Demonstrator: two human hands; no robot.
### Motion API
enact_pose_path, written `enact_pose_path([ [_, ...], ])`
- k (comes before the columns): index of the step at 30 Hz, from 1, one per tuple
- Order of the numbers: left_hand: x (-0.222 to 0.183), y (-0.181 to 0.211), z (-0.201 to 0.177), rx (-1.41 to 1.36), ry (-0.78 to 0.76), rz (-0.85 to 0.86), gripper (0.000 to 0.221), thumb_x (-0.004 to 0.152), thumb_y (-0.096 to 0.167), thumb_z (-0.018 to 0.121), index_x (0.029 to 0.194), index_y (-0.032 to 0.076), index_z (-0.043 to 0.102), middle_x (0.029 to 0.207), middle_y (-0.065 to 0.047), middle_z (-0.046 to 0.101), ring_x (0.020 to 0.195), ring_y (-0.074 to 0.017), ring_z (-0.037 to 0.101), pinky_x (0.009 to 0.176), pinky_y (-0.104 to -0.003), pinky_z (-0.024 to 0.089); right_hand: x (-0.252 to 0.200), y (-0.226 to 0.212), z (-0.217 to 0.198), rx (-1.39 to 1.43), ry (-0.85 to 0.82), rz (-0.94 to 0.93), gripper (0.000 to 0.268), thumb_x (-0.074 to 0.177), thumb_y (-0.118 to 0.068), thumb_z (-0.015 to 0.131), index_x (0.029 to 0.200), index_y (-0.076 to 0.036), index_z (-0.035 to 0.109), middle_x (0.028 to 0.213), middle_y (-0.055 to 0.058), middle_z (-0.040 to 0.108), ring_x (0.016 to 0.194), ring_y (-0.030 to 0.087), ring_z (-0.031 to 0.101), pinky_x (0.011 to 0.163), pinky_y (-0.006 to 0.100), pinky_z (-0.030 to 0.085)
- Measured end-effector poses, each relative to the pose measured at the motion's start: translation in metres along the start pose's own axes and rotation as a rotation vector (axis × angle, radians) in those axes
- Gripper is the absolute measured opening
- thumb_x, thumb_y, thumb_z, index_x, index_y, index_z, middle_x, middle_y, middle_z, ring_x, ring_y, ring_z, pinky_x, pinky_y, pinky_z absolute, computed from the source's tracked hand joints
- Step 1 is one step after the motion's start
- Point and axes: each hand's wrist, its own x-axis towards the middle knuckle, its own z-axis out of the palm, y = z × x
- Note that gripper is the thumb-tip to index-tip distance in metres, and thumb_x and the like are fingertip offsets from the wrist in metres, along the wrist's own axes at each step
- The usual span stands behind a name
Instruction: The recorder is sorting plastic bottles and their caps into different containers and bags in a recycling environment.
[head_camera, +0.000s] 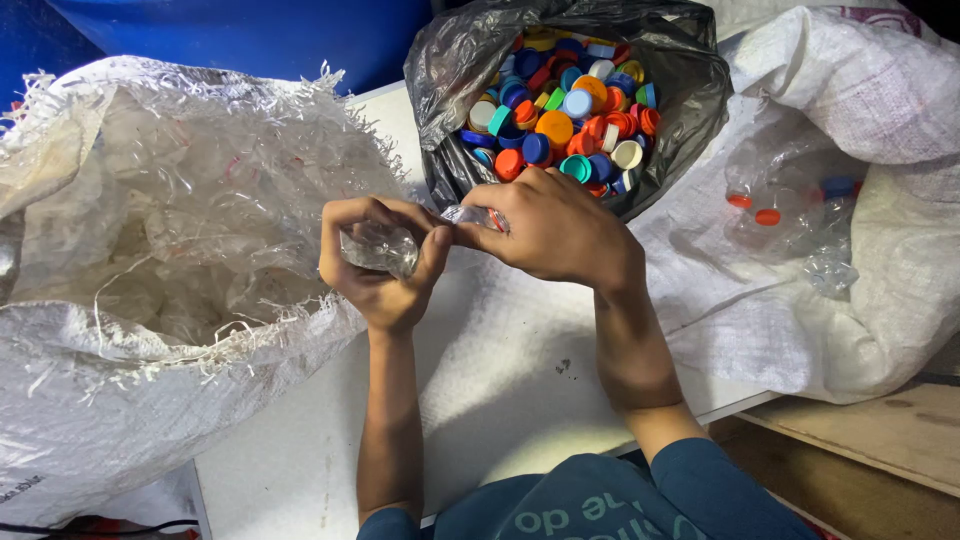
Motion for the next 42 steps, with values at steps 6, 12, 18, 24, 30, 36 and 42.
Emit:
enact_pose_path([
  [6, -0.004, -0.019, -0.011, -0.052, -0.118, 0.155, 0.047, 0.092, 0.035, 0.082, 0.102, 0.001, 0.051, 0.082, -0.005, 0.057, 0.073, -0.0141, 0.055, 0.065, -0.026, 0.045, -0.002, -0.017, -0.006, -0.085, -0.074, 0.113, 0.040, 0.093, -0.048, 0.067, 0.104, -0.011, 0.076, 0.067, 0.016, 0.070, 0.065, 0.030, 0.073, 0.068, 0.043, 0.057],
  [12, 0.003, -0.008, -0.004, 0.325, -0.213, 0.247, 0.041, 0.095, 0.037, 0.074, 0.087, 0.000, 0.058, 0.079, -0.008, 0.062, 0.068, -0.0173, 0.057, 0.061, -0.030, 0.045, -0.010, 0.000, 0.017, -0.276, 0.214, -0.107, 0.038, 0.083, -0.034, 0.073, 0.115, -0.013, 0.075, 0.079, 0.018, 0.073, 0.077, 0.038, 0.069, 0.072, 0.050, 0.054],
  [18, 0.011, 0.010, 0.008, 0.339, -0.160, 0.322, 0.047, 0.097, 0.047, 0.060, 0.090, 0.000, 0.062, 0.092, -0.009, 0.066, 0.089, -0.0202, 0.059, 0.083, -0.032, 0.049, 0.000, -0.014, -0.001, -0.068, 0.087, 0.019, 0.045, 0.089, -0.039, 0.075, 0.121, -0.008, 0.069, 0.074, 0.015, 0.072, 0.066, 0.030, 0.073, 0.060, 0.045, 0.055],
  [24, 0.019, 0.021, 0.005, -0.054, -0.132, -0.013, 0.065, 0.095, 0.062, 0.066, 0.116, 0.001, 0.065, 0.132, -0.015, 0.064, 0.127, -0.0263, 0.061, 0.117, -0.037, 0.049, -0.004, -0.026, -0.002, -0.105, 0.248, -0.085, 0.047, 0.090, -0.042, 0.078, 0.113, -0.002, 0.071, 0.073, 0.016, 0.071, 0.064, 0.033, 0.071, 0.056, 0.045, 0.053],
  [30, 0.022, 0.018, -0.012, 0.268, -0.333, -0.063, 0.078, 0.096, 0.065, 0.066, 0.139, 0.000, 0.060, 0.129, -0.020, 0.070, 0.124, -0.0277, 0.070, 0.111, -0.038, 0.055, 0.004, -0.007, 0.021, -0.098, 0.177, -0.124, 0.051, 0.109, -0.053, 0.053, 0.109, -0.005, 0.070, 0.082, 0.015, 0.072, 0.076, 0.035, 0.072, 0.066, 0.046, 0.053],
  [36, 0.024, 0.011, -0.023, 0.421, -0.409, -0.095, 0.115, 0.082, 0.098, 0.038, 0.146, 0.004, 0.054, 0.114, -0.017, 0.072, 0.109, -0.0268, 0.074, 0.102, -0.038, 0.055, 0.003, -0.018, 0.025, -0.094, 0.159, -0.241, 0.088, 0.095, -0.080, 0.042, 0.123, -0.001, 0.069, 0.090, 0.018, 0.074, 0.078, 0.035, 0.073, 0.068, 0.047, 0.056],
  [42, 0.027, 0.032, -0.008, 0.399, -0.446, -0.226, 0.129, 0.075, 0.106, 0.027, 0.151, 0.003, 0.042, 0.111, -0.020, 0.068, 0.107, -0.0322, 0.072, 0.099, -0.040, 0.054, 0.000, -0.024, 0.007, -0.204, 0.012, -0.098, 0.099, 0.073, -0.089, 0.055, 0.121, -0.003, 0.070, 0.086, 0.018, 0.074, 0.074, 0.034, 0.072, 0.066, 0.049, 0.054],
])
